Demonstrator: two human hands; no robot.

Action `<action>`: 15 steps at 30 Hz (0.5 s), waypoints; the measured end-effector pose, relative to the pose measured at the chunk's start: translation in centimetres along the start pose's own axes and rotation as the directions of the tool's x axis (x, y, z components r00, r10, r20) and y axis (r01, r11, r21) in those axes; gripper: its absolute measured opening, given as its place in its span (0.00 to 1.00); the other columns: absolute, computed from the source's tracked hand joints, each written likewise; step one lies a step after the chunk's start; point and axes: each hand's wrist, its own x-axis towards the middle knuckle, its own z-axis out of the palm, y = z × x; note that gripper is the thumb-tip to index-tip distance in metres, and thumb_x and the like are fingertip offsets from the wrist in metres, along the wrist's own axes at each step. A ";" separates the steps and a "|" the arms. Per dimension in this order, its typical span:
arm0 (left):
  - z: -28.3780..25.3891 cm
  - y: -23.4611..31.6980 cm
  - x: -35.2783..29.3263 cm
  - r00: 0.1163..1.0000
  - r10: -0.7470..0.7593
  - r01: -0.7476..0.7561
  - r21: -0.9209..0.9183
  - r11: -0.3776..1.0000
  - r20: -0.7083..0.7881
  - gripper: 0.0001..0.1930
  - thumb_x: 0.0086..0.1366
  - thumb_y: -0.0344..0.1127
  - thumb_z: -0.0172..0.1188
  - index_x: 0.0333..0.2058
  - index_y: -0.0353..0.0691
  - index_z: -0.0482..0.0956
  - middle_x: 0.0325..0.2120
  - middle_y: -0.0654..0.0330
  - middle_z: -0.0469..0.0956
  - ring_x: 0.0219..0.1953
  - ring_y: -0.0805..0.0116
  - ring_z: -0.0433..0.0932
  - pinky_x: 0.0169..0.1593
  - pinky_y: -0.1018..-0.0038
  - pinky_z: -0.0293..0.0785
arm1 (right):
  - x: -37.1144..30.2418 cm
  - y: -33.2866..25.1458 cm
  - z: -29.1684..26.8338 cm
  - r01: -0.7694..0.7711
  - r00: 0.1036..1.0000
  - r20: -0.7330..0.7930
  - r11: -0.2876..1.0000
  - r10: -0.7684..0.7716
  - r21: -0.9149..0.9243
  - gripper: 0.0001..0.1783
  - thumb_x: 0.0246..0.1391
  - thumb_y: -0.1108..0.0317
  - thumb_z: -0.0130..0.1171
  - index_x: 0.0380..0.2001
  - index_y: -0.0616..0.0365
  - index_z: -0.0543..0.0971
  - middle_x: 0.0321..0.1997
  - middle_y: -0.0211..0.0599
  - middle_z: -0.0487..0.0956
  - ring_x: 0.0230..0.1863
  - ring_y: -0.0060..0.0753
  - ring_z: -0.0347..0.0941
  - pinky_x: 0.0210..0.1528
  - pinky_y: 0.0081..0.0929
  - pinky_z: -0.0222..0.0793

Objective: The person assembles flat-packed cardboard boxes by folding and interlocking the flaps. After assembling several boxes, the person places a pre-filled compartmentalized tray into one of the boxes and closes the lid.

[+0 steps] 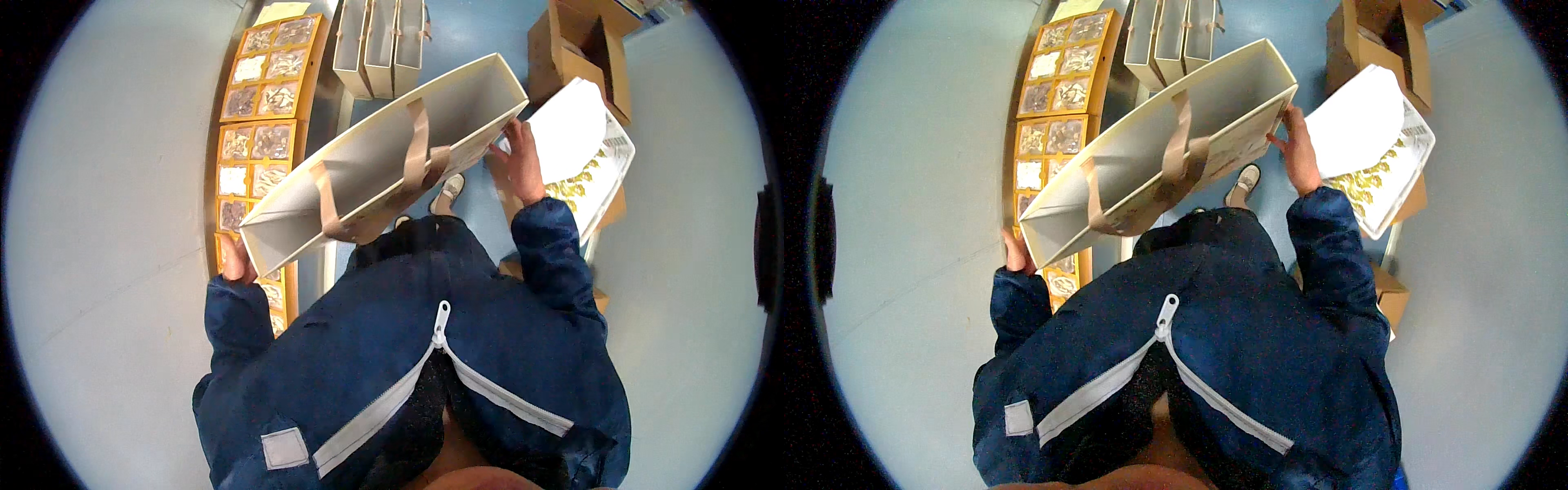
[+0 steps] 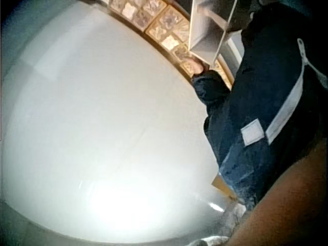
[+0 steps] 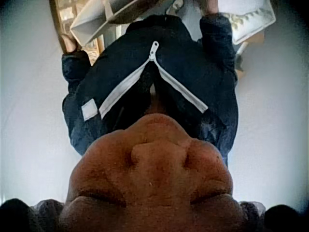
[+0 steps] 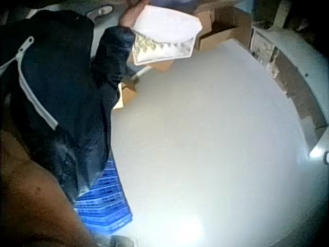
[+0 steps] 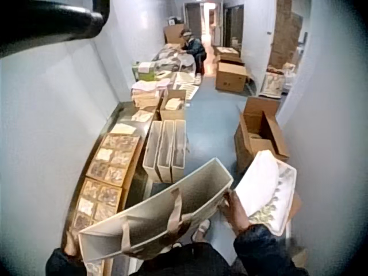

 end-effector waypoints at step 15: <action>12.9 -1.6 12.7 0.998 -0.062 0.060 0.062 0.996 0.025 0.32 0.47 0.21 0.48 0.56 0.37 0.61 0.40 0.59 0.72 0.40 0.70 0.71 0.42 0.76 0.68 | 14.8 -12.9 5.3 0.426 0.841 0.346 0.114 -0.415 -0.898 0.28 0.49 0.57 0.54 0.49 0.64 0.68 0.40 0.52 0.74 0.44 0.50 0.70 0.48 0.40 0.64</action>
